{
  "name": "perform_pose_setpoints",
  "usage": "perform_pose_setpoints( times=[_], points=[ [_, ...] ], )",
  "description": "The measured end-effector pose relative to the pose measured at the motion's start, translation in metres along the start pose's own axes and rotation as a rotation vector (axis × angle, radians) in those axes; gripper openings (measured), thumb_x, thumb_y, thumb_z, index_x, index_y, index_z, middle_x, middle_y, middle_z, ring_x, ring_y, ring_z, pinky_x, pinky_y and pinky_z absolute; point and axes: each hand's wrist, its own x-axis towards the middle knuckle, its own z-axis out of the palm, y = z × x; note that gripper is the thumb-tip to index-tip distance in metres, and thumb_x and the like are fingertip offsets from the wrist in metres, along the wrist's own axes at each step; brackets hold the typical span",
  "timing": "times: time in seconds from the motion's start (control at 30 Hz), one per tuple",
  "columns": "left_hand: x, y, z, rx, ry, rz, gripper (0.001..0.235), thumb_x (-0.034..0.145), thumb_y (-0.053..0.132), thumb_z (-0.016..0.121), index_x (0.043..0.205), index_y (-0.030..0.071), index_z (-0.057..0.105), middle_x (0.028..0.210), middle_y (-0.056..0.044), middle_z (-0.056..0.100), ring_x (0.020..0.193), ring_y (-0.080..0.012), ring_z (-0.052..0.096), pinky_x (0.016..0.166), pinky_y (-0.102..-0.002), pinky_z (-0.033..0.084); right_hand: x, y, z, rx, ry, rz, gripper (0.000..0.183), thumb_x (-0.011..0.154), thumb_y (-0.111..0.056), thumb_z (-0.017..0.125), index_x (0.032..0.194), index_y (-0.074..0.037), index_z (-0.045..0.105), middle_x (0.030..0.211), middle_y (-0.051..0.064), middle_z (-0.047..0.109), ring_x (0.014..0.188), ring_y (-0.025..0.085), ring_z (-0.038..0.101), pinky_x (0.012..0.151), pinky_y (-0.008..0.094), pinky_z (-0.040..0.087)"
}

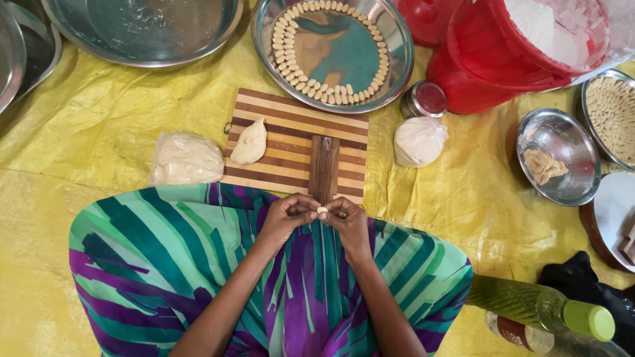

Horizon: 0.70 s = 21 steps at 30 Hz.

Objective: The person sits on a yellow tarp and repeatedly pinches off small pieces of dough, rolls them into balls, and presses them onto a grooved wooden board to create ridged shapes. The finished pieces are placed in a circular pattern on a metal tray.

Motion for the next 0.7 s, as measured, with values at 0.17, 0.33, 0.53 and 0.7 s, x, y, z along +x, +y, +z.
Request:
perform_pose_setpoints(
  times=[0.17,0.33,0.53,0.7],
  points=[
    [0.001,-0.005,-0.002,-0.045,0.074,0.01,0.021,0.088,0.005,0.077,0.108,0.0,0.072,0.096,-0.006,0.075,0.088,-0.011,0.072,0.08,-0.027,0.061,-0.001,-0.003,0.002,0.019,0.004,0.032,0.016,0.087,-0.007,0.077,0.101,0.0,0.076,0.084,0.004,0.075,0.074,0.008,0.066,0.07,0.023,0.054],
    [0.001,-0.006,-0.001,-0.022,0.088,0.028,0.016,0.088,0.002,0.078,0.104,-0.002,0.074,0.094,-0.009,0.078,0.086,-0.0125,0.074,0.079,-0.027,0.061,-0.001,-0.01,0.003,0.05,-0.014,-0.016,0.016,0.087,-0.004,0.078,0.101,0.002,0.073,0.086,0.007,0.075,0.074,0.01,0.066,0.07,0.025,0.054],
    [-0.002,0.002,0.004,-0.042,0.002,0.008,0.021,0.085,0.0,0.078,0.105,-0.002,0.073,0.097,-0.008,0.078,0.09,-0.0126,0.075,0.085,-0.027,0.062,-0.003,-0.016,0.006,0.053,0.027,0.02,0.02,0.086,0.0,0.079,0.104,0.001,0.071,0.088,0.006,0.074,0.077,0.01,0.066,0.071,0.024,0.054],
    [-0.001,0.003,0.006,0.011,0.128,0.021,0.033,0.084,-0.006,0.078,0.112,-0.001,0.061,0.094,-0.012,0.076,0.088,-0.0145,0.073,0.08,-0.028,0.061,-0.005,-0.018,0.009,-0.002,-0.015,-0.093,0.021,0.085,0.002,0.077,0.106,0.001,0.075,0.094,0.004,0.072,0.088,0.013,0.073,0.079,0.025,0.061]
  ],
)
